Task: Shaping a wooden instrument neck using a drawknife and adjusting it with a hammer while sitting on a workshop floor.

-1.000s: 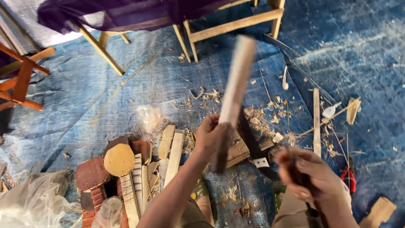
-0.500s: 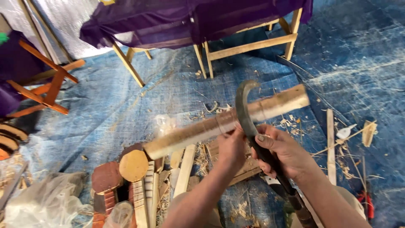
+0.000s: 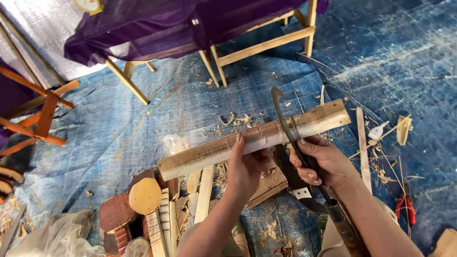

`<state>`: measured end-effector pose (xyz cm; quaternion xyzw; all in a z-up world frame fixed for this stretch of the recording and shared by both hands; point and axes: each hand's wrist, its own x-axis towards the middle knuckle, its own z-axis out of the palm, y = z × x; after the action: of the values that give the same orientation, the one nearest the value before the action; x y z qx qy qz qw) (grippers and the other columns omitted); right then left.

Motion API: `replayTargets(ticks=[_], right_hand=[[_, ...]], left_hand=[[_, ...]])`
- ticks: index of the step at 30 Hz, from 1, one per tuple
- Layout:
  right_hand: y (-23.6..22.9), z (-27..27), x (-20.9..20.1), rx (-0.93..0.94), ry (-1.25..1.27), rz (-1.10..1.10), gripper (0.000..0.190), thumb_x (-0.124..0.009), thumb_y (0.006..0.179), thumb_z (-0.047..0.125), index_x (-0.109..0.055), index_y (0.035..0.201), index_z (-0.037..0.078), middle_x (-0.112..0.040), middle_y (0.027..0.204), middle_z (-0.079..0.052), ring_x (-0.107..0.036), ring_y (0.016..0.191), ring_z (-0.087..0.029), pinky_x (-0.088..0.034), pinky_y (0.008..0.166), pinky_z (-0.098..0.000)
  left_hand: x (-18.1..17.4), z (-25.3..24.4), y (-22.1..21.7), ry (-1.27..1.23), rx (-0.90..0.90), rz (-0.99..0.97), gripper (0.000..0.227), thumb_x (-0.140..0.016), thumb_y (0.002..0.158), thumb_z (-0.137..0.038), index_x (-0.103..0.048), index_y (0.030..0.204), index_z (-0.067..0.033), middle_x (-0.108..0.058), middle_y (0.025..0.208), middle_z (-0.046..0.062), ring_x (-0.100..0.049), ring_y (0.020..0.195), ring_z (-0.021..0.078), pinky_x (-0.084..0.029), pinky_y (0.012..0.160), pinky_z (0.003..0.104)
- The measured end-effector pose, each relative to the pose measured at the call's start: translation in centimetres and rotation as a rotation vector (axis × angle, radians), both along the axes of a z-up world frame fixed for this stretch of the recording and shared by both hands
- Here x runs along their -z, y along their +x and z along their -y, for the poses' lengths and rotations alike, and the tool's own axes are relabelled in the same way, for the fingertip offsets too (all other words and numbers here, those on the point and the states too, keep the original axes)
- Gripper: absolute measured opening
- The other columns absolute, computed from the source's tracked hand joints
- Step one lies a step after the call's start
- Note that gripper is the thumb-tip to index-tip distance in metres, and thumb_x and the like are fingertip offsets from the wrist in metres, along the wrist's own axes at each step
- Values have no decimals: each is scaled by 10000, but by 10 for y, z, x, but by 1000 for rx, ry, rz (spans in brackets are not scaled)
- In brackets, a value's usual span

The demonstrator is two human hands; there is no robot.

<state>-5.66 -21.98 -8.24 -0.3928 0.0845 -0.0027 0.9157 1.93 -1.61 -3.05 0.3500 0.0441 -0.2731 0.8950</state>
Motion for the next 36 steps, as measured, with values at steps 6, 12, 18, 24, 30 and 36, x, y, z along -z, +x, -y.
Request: replayTargets(ticks=[6, 12, 18, 24, 30, 36], right_hand=[[-4, -11, 0, -105, -46, 78, 634, -651, 939, 110, -395, 1520, 102, -623, 679, -235, -518, 327, -228, -413, 200, -339], [-6, -48, -56, -161, -38, 162, 942, -702, 885, -14, -147, 1629, 146, -713, 693, -288, -600, 335, -258, -452, 221, -328], [-6, -58, -54, -81, -105, 124, 781, -742, 849, -21, -404, 1542, 97, -699, 667, -356, -562, 317, -307, -419, 216, -349], [-2, -57, -29, -50, -126, 72, 603, -730, 844, -43, -525, 1406, 35, -688, 646, -339, -560, 309, -291, -414, 206, -339], [-4, -59, -39, -49, -131, 77, 544, -726, 850, -31, -560, 1365, 27, -682, 631, -319, -561, 303, -283, -427, 199, -345], [-6, -58, -45, -53, -133, 65, 529, -708, 859, -45, -566, 1364, 24, -687, 648, -331, -563, 305, -278, -440, 203, -335]], left_hand=[[41, 6, 4, 24, -59, -16, 368, -733, 963, -314, -720, 1020, 50, -749, 921, 231, -749, 818, 281, -647, 769, 347], [34, 12, 0, 86, -86, 24, 392, -750, 959, -303, -741, 941, 89, -722, 858, 256, -686, 710, 286, -593, 662, 352], [28, 8, -14, 134, -87, -63, 523, -708, 996, -341, -694, 773, 132, -700, 735, 337, -628, 439, 363, -552, 390, 409], [29, 10, -16, 146, -154, -96, 503, -749, 982, -292, -703, 736, 145, -684, 675, 308, -603, 392, 337, -503, 358, 385], [23, 9, -21, 153, -140, -67, 498, -733, 989, -311, -701, 723, 110, -663, 605, 325, -611, 366, 357, -557, 362, 388], [44, 5, -16, 121, -92, -46, 397, -705, 1002, -273, -762, 975, 119, -672, 648, 313, -638, 410, 363, -604, 414, 405]])
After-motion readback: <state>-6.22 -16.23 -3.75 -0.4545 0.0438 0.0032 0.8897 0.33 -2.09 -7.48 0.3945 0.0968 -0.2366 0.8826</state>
